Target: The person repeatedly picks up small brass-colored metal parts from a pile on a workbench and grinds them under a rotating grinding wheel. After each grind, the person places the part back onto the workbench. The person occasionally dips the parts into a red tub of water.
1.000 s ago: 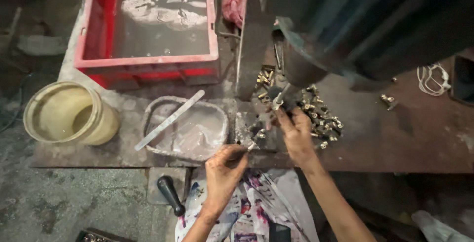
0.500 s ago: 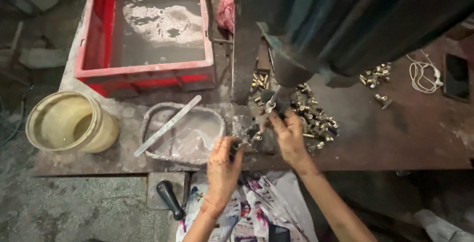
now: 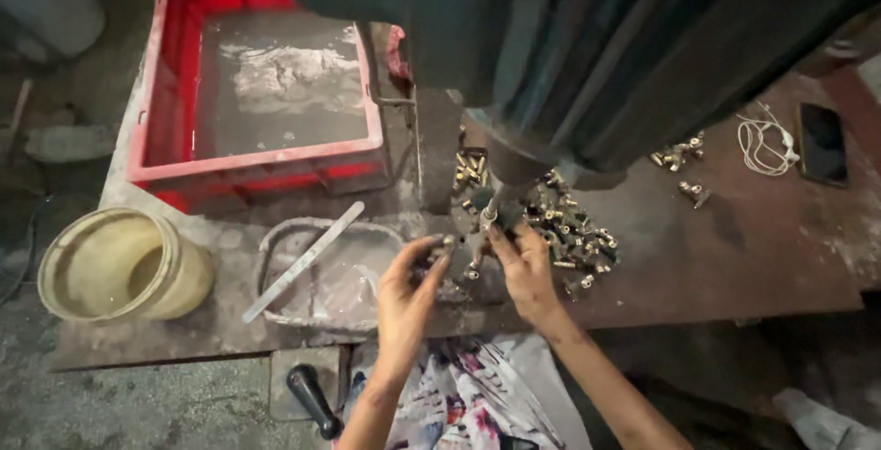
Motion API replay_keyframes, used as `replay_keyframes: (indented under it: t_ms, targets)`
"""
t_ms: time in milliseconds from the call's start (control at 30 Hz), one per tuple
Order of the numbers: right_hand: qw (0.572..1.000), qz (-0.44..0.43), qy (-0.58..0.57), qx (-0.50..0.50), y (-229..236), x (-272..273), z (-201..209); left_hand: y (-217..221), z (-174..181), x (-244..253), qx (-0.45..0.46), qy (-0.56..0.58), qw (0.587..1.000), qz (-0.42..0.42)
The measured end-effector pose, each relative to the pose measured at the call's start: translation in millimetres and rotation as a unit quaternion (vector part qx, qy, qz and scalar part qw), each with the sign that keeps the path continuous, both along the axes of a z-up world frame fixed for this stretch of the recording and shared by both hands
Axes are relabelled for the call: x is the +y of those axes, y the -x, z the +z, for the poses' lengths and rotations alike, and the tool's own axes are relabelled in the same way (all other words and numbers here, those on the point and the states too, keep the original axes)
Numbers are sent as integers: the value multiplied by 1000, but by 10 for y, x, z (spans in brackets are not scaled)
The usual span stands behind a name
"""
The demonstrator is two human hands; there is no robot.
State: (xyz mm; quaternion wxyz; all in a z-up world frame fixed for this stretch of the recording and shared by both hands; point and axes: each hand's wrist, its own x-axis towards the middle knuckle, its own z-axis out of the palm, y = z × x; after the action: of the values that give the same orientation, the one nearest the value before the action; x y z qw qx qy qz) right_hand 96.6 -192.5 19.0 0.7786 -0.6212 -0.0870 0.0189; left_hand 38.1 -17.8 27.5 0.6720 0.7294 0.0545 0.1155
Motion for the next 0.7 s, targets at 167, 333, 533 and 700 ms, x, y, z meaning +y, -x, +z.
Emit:
replay_keyframes:
  t_ms: [167, 333, 533, 700]
  targets:
    - [995, -45, 93, 15, 0, -8, 39, 316, -107, 24, 90, 257, 962, 3]
    - [1000, -10, 5, 9, -5, 31, 60, 383, -135, -42, 134, 286, 948, 33]
    - [997, -28, 65, -1, -85, -63, -43, 260, 317, -15, 64, 199, 977, 47]
    - [993, -14, 99, 56, -109, -222, -298, 99, 738, -72, -309, -72, 942, 110]
